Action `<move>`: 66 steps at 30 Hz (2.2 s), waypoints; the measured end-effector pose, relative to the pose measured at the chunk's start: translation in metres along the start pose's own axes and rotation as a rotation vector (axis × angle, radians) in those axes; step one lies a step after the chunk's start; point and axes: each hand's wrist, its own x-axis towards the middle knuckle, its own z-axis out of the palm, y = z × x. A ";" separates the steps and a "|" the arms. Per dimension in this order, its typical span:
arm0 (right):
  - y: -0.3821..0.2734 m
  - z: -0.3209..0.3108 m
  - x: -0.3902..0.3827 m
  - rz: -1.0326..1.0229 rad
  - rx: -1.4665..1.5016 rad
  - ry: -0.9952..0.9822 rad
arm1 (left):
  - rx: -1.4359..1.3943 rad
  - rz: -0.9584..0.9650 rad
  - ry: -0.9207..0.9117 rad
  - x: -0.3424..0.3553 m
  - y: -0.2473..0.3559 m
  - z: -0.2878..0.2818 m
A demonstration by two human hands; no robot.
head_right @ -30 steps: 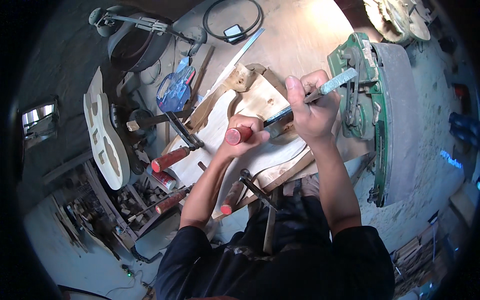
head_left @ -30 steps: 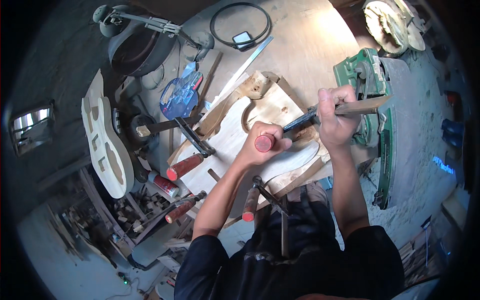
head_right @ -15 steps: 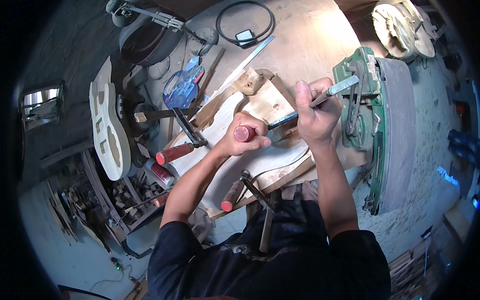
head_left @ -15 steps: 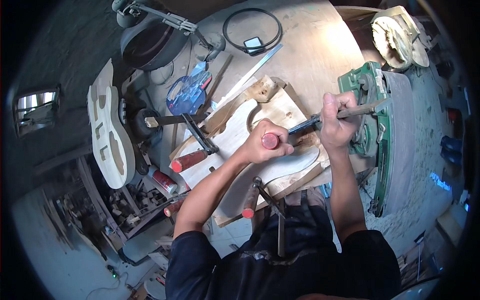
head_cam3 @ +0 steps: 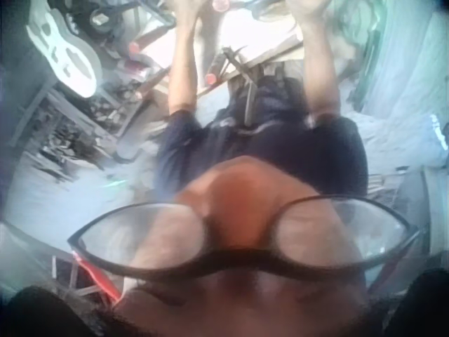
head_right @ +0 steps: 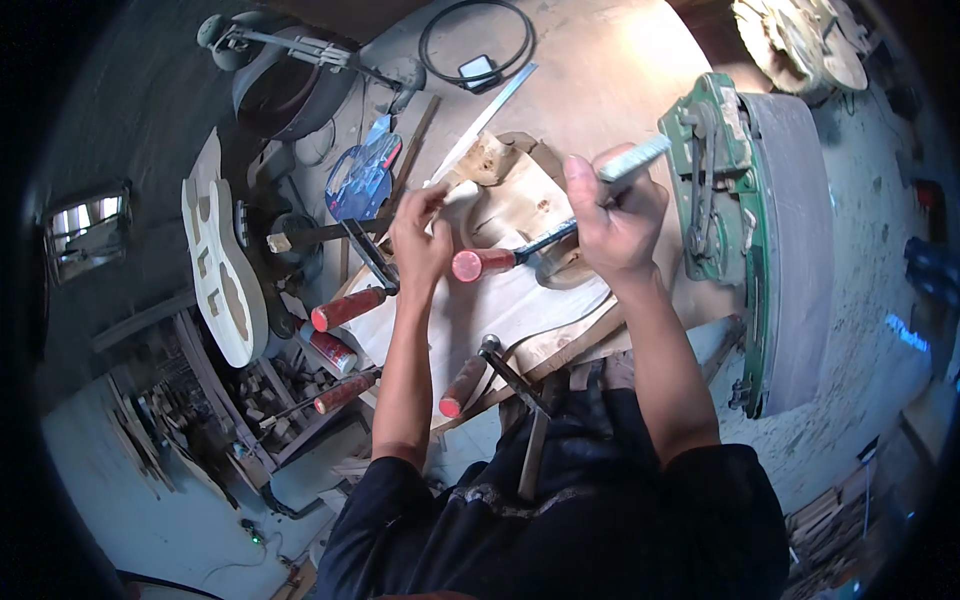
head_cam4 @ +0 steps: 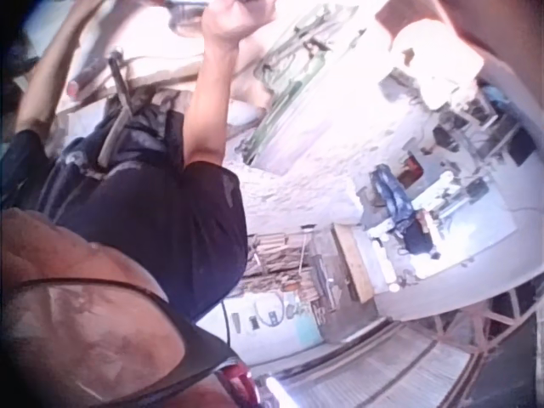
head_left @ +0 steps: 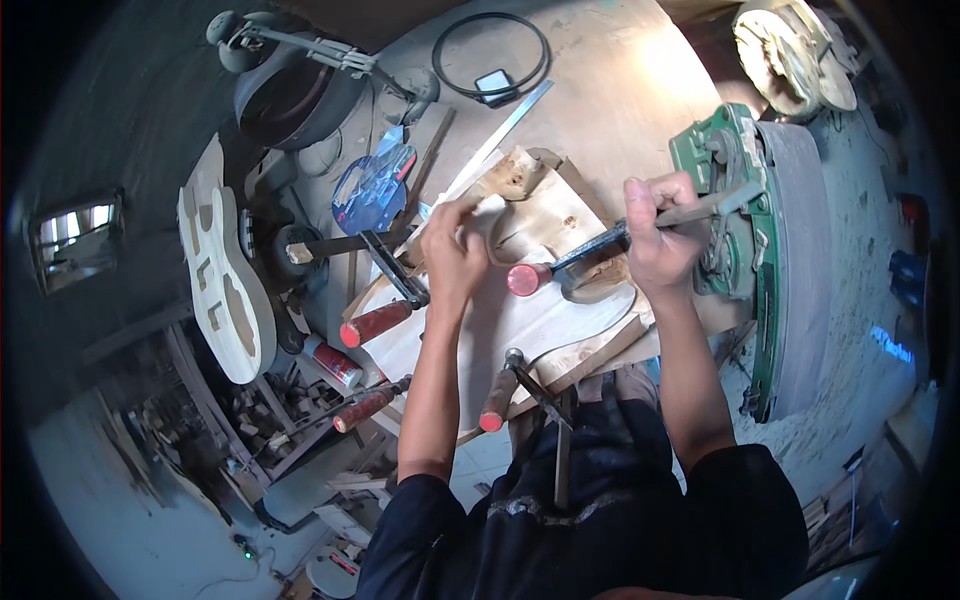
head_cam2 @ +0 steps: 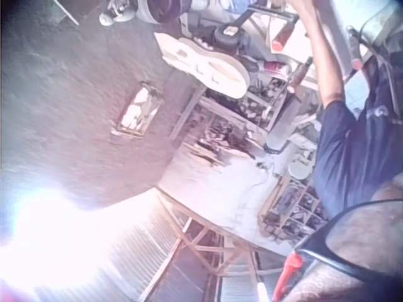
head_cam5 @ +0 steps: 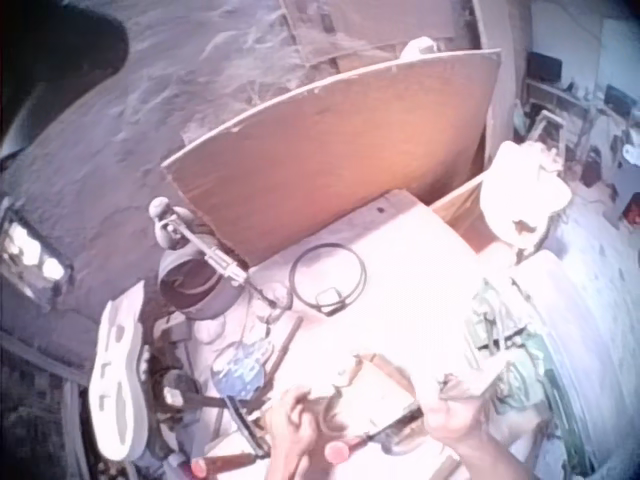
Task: The person works on the body of a guitar clamped to a bench. They use a chisel and a small mallet to remove material from the interior cavity of the instrument, periodically checking the fit and clearing away wood shavings.
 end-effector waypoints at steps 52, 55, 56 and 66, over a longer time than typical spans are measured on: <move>-0.001 -0.002 0.005 -0.048 -0.061 -0.028 | 0.249 -0.482 -0.481 0.074 -0.017 0.009; -0.009 -0.005 0.005 0.009 -0.084 -0.059 | 0.380 -0.279 -0.321 0.056 -0.009 0.003; -0.012 -0.005 0.005 -0.005 -0.083 -0.064 | 0.373 -0.276 -0.308 0.050 -0.015 0.000; -0.034 -0.018 -0.017 -0.154 -0.384 -0.004 | -0.847 -0.369 0.036 -0.114 0.004 -0.035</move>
